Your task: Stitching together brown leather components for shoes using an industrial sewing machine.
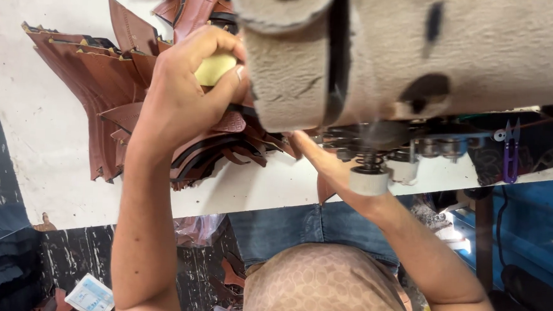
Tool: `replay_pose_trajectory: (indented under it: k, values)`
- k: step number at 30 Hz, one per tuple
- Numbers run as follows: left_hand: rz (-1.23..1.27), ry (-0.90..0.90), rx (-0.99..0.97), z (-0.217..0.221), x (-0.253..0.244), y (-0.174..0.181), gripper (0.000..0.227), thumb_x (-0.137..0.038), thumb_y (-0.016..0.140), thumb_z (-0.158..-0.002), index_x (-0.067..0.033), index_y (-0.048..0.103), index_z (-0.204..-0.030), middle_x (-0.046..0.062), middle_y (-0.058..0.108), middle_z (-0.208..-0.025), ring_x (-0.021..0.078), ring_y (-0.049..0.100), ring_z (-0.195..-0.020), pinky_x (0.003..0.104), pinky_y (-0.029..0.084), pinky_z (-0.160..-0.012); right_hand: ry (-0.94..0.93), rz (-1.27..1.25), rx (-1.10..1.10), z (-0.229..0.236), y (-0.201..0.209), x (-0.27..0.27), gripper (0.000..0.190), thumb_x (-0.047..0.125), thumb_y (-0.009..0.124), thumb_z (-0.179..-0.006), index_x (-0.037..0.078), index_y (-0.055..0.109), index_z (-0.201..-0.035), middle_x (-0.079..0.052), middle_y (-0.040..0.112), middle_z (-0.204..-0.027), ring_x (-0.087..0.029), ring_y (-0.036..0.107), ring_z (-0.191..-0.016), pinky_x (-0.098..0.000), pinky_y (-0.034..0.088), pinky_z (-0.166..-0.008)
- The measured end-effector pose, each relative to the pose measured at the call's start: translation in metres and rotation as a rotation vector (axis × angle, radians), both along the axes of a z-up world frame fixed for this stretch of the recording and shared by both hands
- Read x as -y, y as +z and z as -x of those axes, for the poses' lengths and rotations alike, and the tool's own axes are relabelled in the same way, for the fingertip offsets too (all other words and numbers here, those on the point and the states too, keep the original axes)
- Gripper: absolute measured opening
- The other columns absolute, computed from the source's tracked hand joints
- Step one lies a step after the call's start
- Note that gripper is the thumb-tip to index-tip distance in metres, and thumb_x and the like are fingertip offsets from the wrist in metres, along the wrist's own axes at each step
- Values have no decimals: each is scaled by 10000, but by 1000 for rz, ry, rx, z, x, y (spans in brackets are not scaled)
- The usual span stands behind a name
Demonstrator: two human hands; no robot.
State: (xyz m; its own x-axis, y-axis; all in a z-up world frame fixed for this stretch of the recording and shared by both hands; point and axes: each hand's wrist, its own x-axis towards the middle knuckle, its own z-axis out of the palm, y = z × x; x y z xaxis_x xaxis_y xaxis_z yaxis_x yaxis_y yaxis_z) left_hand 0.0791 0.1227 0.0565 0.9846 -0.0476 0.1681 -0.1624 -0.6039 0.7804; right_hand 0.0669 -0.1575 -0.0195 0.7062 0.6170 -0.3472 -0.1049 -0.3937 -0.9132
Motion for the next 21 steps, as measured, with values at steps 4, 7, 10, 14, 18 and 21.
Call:
replay_pose_trajectory:
  k: [4,7,10,14,18,21]
  values:
    - [166,25,-7,13,-1,-18,98,9,646,-1007,-4,643,-1104,60,700,-1113,141,648,-990,293,539,-905,117,24,265,0,1,10,586,117,639,-941,16,546,-1510,-44,735,-1003,-89,670,-675,-318,578,-676]
    - [213,208,-98,32,6,-28,126,25,631,-970,-23,658,-1084,40,679,-1040,93,627,-907,253,527,-785,362,512,1269,-7,16,1,496,208,593,-977,12,573,-1433,-39,706,-1103,-117,702,-920,-336,598,-857]
    - [226,318,-145,61,26,-42,31,-33,692,-1004,-44,683,-1032,21,684,-956,85,612,-740,232,500,-597,516,1095,2051,-13,32,-6,361,226,539,-1021,61,664,-1318,-59,680,-1149,-184,675,-1014,-361,575,-850]
    - [527,443,21,90,68,-48,76,-9,660,-1050,-15,654,-1126,38,692,-1067,87,645,-979,229,522,-873,514,1259,2190,-4,-9,6,222,210,535,-1061,82,683,-1166,-39,632,-1070,-201,642,-988,-406,543,-839]
    - [570,623,-9,100,100,-49,147,-55,675,-1032,-38,645,-1175,25,683,-1081,73,622,-941,212,514,-840,203,1098,1854,7,-65,9,284,284,519,-1082,149,685,-1270,5,651,-1160,-123,638,-1022,-408,521,-876]
    - [575,651,-25,105,113,-51,196,-58,662,-1044,-42,630,-1237,25,647,-1094,82,599,-929,224,501,-841,123,789,1509,8,-56,-5,366,270,497,-1082,117,650,-1377,43,636,-1282,-61,611,-1111,-386,494,-924]
